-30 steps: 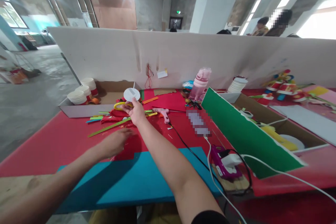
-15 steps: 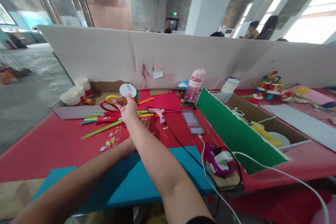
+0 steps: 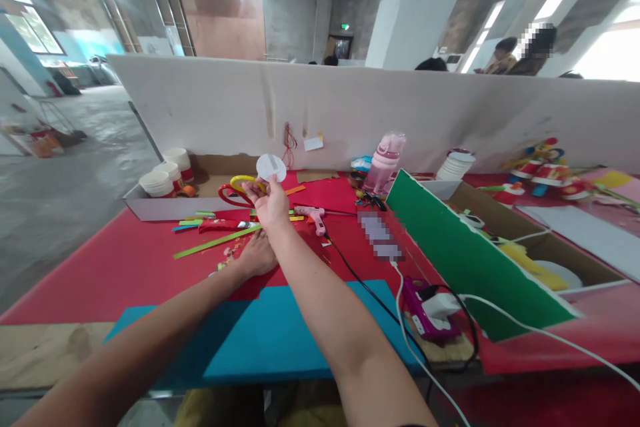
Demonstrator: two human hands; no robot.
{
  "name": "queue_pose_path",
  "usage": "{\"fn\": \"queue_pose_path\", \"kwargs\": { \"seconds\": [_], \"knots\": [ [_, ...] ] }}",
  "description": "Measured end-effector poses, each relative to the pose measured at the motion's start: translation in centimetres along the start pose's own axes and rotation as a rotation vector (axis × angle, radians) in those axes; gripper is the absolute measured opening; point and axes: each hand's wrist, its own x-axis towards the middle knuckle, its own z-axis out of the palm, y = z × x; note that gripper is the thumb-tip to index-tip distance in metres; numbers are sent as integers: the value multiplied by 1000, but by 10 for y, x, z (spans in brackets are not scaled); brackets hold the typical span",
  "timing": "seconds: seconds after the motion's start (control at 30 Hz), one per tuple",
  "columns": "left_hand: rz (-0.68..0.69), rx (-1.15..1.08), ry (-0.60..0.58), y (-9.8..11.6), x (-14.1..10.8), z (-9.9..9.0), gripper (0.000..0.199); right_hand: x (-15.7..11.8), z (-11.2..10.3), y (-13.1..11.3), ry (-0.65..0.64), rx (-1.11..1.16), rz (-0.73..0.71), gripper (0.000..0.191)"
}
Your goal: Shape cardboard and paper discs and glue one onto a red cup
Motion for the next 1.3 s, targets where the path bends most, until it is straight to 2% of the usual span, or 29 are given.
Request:
{"fn": "queue_pose_path", "kwargs": {
  "seconds": [0.1,0.2,0.27,0.37,0.4,0.47,0.53,0.6,0.67,0.77,0.9,1.03,1.1,1.17,1.3],
  "knots": [
    [-160,154,-9,-30,-30,-11,77,-3,-4,2,-2,0,-12,30],
    [-192,256,-19,-43,-65,-27,71,-7,-10,5,-2,1,-4,30],
    [-146,261,-21,-39,-86,-41,58,-10,-15,8,-8,-2,3,32],
    [28,176,-61,-35,-107,-64,41,-14,-23,10,-18,-8,12,33],
    [14,174,-64,-39,-110,-72,37,-16,-26,9,-20,-9,13,33],
    [-169,234,-28,-58,-112,-88,32,-19,-30,7,-20,-11,8,31],
    [-307,329,8,-87,-107,-100,39,-21,-33,4,-15,-17,-4,30],
    [-278,407,-13,-114,-97,-106,46,-23,-35,3,-10,-27,-17,29],
    [-225,403,-89,-131,-85,-104,41,-24,-36,3,-8,-29,-25,28],
    [-229,353,-135,-133,-62,-93,29,-26,-37,4,-9,-22,-23,26],
    [-289,330,-55,-115,-26,-77,31,-28,-35,2,-32,-37,-33,26],
    [-288,283,8,-103,-4,-80,32,-28,-36,-1,-43,-60,-47,25],
    [-250,258,28,-104,-10,-92,33,-28,-39,0,-37,-60,-42,25],
    [-225,246,28,-110,-27,-105,34,-28,-44,1,-33,-62,-39,24],
    [-338,286,-192,-128,-73,-118,37,-34,-52,7,-55,-87,-47,21]
  ]
}}
